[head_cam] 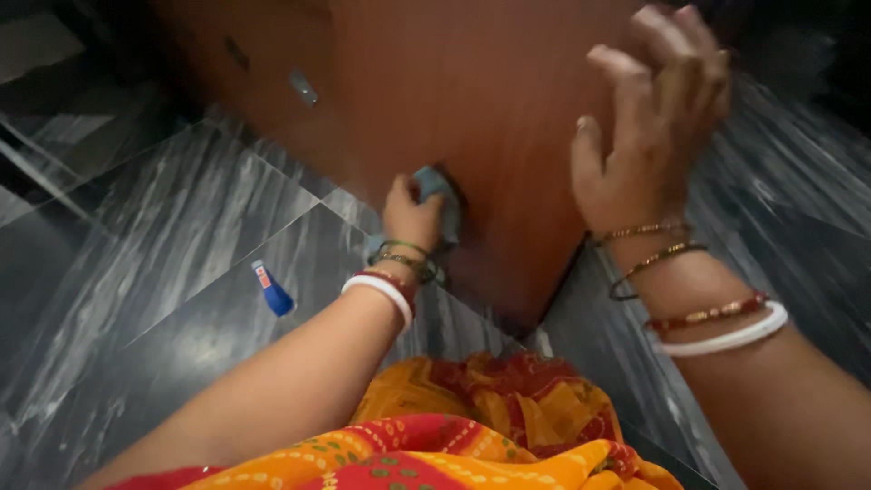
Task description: The person sprays a cleaning solution from a blue spray bottle onto the wooden bed frame and wipes it with a cloth. They clean the side and front panels of the bed frame, then return to wipe the top edge of the frame.
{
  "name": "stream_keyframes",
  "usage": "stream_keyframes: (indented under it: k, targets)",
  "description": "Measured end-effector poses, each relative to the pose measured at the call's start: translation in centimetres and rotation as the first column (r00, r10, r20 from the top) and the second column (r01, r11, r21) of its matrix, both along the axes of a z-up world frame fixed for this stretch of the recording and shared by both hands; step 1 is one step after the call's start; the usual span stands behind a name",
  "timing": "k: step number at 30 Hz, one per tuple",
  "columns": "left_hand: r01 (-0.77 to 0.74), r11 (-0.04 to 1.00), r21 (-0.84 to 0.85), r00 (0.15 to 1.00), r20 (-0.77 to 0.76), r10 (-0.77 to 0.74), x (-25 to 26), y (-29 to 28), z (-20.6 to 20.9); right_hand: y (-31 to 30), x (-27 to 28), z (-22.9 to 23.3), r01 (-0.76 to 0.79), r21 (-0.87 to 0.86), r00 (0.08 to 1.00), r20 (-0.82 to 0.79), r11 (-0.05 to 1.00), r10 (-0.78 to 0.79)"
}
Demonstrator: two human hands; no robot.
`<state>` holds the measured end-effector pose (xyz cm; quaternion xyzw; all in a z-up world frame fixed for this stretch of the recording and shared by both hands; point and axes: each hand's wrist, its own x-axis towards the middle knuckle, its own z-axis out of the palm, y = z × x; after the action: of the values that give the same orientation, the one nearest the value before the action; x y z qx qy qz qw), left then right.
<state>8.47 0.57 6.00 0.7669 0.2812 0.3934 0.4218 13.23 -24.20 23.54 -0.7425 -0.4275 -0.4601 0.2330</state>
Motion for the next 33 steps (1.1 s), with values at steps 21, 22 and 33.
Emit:
stream_keyframes:
  k: [21,22,33]
  targets:
    - [-0.144,0.986,-0.082,0.989,0.028,0.146,3.2,-0.7,-1.4,-1.2,5.4,-7.9,-0.019,0.173,0.987,-0.152,0.985,0.046]
    - [-0.152,0.988,0.023,0.988,0.033,0.152,3.0,-1.9,-0.8,-1.1,5.7,-8.8,-0.028,0.224,0.976,-0.205,0.974,0.076]
    - [-0.172,0.973,-0.156,0.985,-0.029,0.17,4.9,4.9,-4.7,1.3,5.6,-13.7,-0.048,0.436,0.839,-0.47,0.899,0.273]
